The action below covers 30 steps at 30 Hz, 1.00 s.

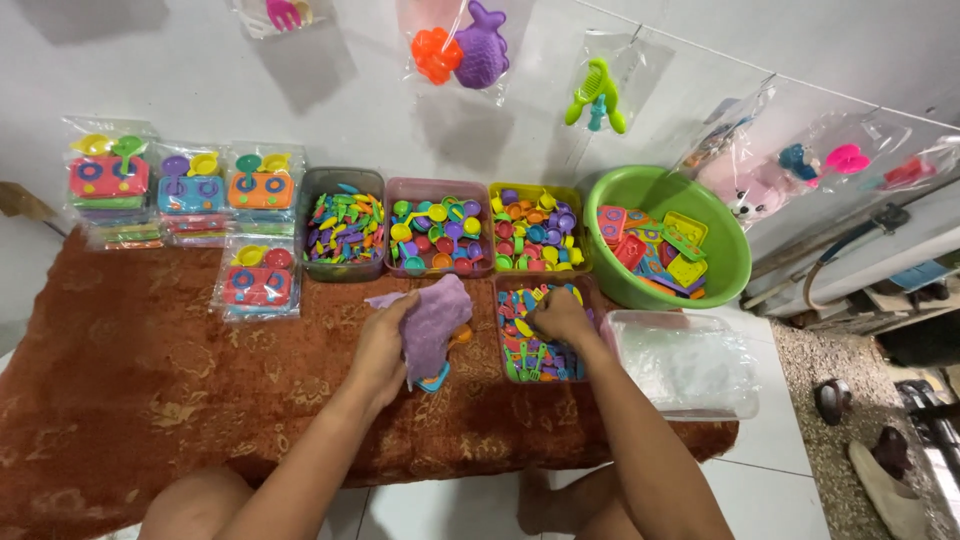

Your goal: The person is cleaning small plastic toys with a cloth and sorting them into various containers and bags.

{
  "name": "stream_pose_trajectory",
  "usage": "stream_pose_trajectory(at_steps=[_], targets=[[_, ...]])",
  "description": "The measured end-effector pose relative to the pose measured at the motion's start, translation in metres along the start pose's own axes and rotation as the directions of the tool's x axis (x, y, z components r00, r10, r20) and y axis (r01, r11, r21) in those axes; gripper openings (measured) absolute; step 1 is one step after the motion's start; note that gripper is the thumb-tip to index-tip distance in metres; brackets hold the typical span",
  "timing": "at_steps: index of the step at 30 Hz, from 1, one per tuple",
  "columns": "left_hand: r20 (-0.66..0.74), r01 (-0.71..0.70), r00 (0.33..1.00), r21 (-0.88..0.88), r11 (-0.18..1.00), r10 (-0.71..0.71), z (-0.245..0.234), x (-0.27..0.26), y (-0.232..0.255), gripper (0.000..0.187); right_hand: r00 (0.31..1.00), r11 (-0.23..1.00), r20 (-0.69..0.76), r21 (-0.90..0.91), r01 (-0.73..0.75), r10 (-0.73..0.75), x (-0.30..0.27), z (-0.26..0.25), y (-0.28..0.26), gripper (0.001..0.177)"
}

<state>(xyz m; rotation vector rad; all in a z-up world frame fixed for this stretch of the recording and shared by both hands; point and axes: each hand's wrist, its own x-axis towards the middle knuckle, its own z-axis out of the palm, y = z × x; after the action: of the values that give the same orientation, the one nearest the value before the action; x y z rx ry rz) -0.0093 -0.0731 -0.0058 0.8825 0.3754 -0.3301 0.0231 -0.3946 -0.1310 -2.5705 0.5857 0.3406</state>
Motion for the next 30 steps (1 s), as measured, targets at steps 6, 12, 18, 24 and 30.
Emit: stream_pose_trajectory(at_steps=[6,12,18,24,30], targets=[[0.0,0.004,1.0,-0.008,1.0,-0.004,-0.003,0.0,0.001,0.028,0.989,0.79,-0.038,0.606,-0.09,0.142,-0.015,-0.008,-0.014,0.016],[0.02,0.007,1.0,-0.023,1.0,-0.007,-0.012,0.012,-0.005,0.026,0.99,0.311,0.138,0.94,-0.142,0.035,-0.048,-0.059,-0.022,0.021],[0.054,0.022,0.998,-0.04,0.999,-0.02,-0.018,0.015,-0.012,0.026,0.998,0.284,0.069,0.956,-0.066,-0.001,-0.065,-0.074,-0.009,0.022],[0.139,0.107,0.986,-0.121,0.987,-0.09,-0.012,0.011,-0.038,0.031,0.973,0.155,-0.143,0.973,0.172,-0.182,-0.103,-0.067,-0.042,0.015],[0.253,0.093,0.966,-0.166,0.982,-0.049,0.011,0.01,-0.053,0.032,0.953,0.029,-0.219,0.973,0.23,-0.21,-0.132,-0.054,-0.082,0.018]])
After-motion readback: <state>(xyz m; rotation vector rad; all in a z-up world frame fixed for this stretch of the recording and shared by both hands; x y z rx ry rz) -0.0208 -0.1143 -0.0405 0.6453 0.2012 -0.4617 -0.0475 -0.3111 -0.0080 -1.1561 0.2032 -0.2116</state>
